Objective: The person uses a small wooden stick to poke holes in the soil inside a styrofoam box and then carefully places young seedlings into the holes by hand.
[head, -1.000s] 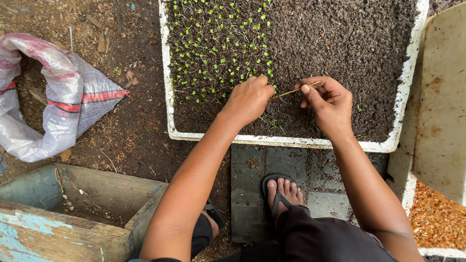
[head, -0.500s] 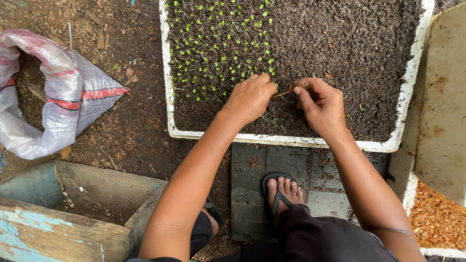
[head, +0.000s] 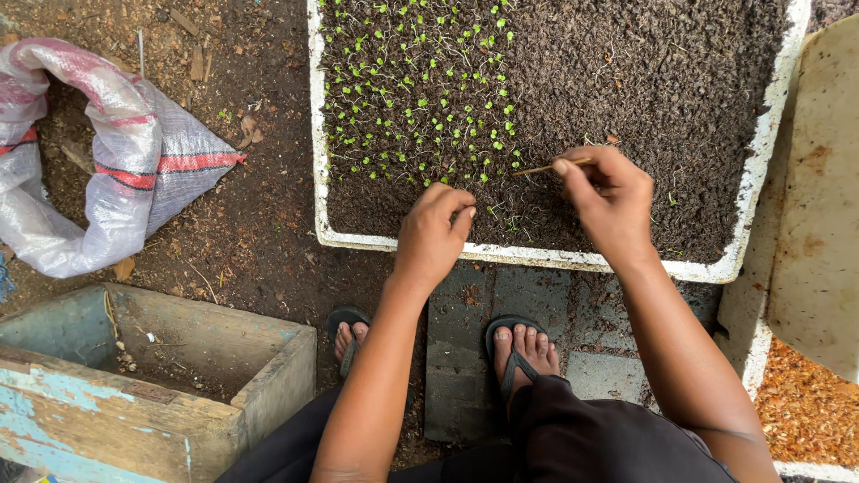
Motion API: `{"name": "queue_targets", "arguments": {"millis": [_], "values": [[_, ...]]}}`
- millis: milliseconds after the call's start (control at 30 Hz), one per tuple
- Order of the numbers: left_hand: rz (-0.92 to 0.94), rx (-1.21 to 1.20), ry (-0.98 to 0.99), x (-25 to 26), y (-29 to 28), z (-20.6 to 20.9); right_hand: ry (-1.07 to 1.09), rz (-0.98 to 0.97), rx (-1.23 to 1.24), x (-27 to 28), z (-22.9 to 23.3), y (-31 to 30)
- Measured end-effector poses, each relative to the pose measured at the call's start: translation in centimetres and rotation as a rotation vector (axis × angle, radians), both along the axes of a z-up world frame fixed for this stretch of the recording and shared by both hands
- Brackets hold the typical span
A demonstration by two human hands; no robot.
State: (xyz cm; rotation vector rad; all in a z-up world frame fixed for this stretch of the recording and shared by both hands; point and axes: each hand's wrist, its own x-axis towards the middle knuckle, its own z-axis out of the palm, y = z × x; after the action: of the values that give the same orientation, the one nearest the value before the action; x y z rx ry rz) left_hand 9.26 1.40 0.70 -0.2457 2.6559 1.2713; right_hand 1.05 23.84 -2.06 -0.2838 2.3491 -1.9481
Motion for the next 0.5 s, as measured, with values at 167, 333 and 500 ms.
{"name": "queue_targets", "arguments": {"millis": [167,333,500], "values": [[-0.018,-0.016,-0.020,0.1,1.3,-1.5,-0.113,0.008,-0.047,1.7,2.6,0.9],[-0.089,-0.112,-0.016,0.2,1.4,-2.5,-0.194,0.048,-0.062,3.7,2.2,0.3],[-0.123,-0.128,-0.002,0.3,1.7,-1.3,-0.230,0.032,-0.104,4.1,1.4,-0.4]]}}
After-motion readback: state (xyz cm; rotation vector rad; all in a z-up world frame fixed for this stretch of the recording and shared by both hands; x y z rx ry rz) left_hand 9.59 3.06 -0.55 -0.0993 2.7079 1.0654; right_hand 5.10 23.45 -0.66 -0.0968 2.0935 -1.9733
